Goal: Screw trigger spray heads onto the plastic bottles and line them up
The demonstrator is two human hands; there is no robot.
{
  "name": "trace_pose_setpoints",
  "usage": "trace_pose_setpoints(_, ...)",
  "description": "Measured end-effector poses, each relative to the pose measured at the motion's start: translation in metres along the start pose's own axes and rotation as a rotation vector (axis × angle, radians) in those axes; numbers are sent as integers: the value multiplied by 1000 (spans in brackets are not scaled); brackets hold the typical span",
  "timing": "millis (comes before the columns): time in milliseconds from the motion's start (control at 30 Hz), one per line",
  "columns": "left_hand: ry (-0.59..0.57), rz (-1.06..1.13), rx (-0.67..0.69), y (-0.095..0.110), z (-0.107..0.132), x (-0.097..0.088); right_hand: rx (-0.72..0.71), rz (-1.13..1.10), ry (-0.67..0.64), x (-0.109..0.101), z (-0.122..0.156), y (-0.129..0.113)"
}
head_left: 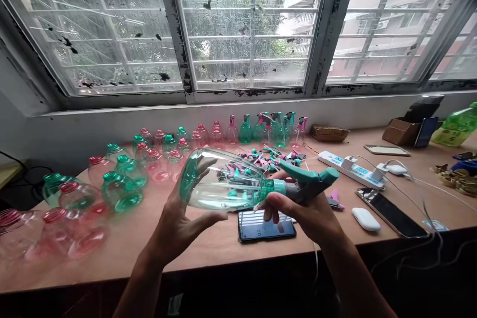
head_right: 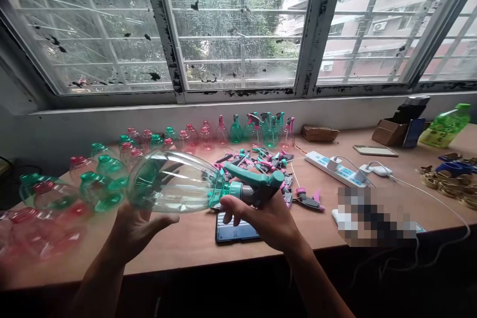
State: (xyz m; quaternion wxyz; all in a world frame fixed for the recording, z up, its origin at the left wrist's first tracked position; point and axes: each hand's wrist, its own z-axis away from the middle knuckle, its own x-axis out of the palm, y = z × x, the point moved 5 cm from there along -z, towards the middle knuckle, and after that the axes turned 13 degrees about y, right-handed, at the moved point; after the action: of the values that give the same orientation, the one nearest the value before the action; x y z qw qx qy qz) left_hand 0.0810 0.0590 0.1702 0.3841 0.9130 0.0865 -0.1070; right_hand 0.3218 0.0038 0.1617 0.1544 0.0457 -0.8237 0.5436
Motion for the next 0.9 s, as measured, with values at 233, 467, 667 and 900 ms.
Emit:
trace_pose_setpoints(233, 18, -83, 109, 17, 0, 2, -9, -7, -33, -1, 3, -7)
trace_pose_setpoints(467, -26, -50, 8, -3, -2, -1, 133, -22, -19, -1, -6, 20)
trace_pose_setpoints(667, -39, -72, -2, -12, -1, -4, 209, 39, 56, -6, -5, 26)
trace_pose_setpoints(900, 20, -88, -51, 4, 5, 5, 33, 55, 10, -12, -5, 15)
